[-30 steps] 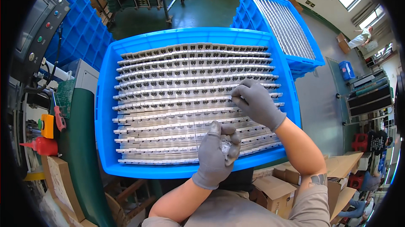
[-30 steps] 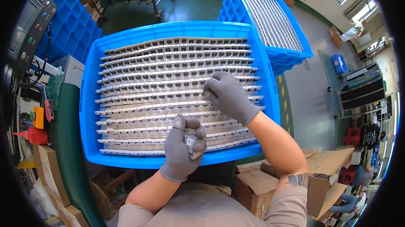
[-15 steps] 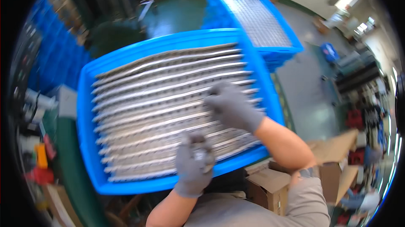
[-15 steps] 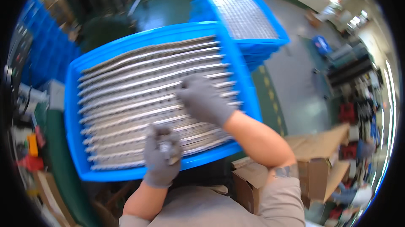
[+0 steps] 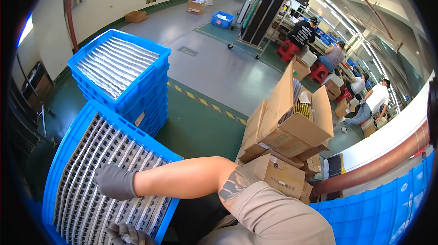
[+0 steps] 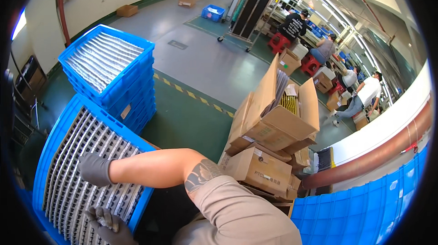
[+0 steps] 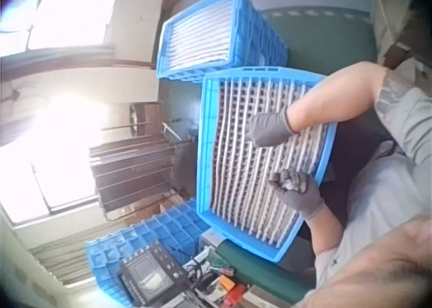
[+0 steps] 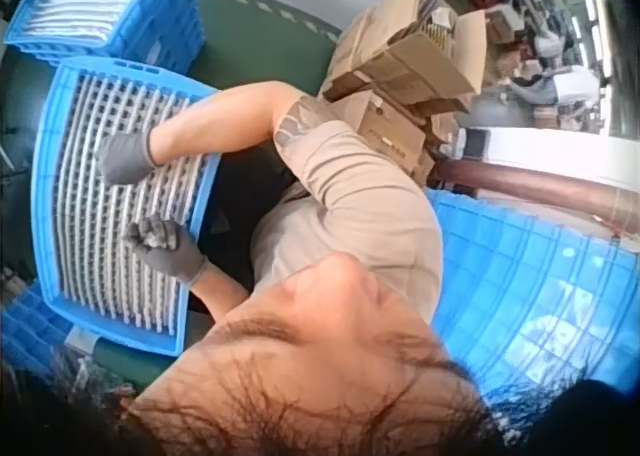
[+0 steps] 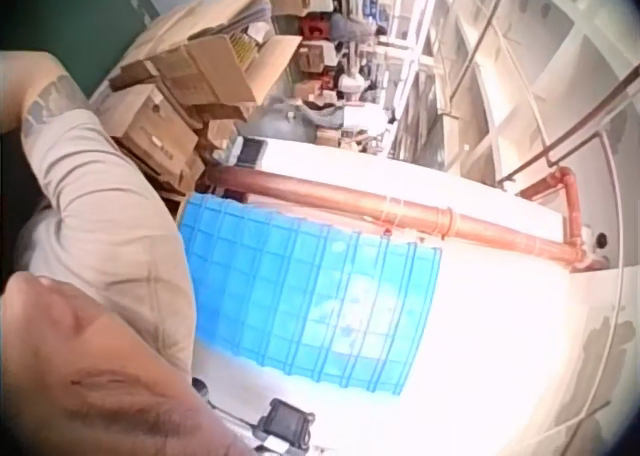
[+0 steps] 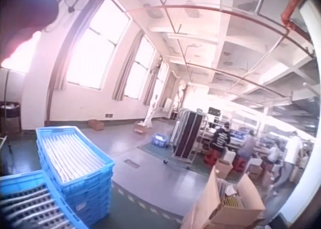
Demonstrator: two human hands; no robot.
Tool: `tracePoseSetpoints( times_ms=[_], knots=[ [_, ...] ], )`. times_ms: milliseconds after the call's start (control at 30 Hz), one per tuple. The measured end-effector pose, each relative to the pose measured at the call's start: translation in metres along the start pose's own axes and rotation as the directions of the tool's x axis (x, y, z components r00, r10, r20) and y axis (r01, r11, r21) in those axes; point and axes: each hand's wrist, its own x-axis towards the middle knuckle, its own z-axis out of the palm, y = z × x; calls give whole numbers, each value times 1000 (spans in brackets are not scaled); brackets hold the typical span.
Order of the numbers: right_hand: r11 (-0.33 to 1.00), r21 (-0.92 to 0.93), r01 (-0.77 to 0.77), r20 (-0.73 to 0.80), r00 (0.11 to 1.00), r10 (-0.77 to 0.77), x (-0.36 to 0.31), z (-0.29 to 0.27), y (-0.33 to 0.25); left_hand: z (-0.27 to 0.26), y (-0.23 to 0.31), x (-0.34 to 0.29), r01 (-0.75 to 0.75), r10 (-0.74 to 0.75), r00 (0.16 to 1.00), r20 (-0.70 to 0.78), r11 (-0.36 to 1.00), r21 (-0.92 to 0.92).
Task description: The person sorts small white rectangular components from a blue tray into a cardboard box. They pick up handfuls of the items, separate them, and place them into the box while wearing grey gloves.
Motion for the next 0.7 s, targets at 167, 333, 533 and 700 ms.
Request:
tracePoseSetpoints(
  times_ms=[167,333,533,700],
  knots=[
    [999,-9,31,-21,999,-31,0,-14,3,-26,8,11,-88,98,990,-97,991,98],
    [995,-95,16,81,997,-8,0,-12,12,-2,4,3,14,-13,999,36,1000,-25],
    [980,-191,60,28,998,-55,3,9,16,-2,4,1,14,-14,1000,20,1000,-26],
    [993,-114,22,16,1000,-21,1,6,13,-8,5,2,28,-27,998,57,999,-28]
  ],
)
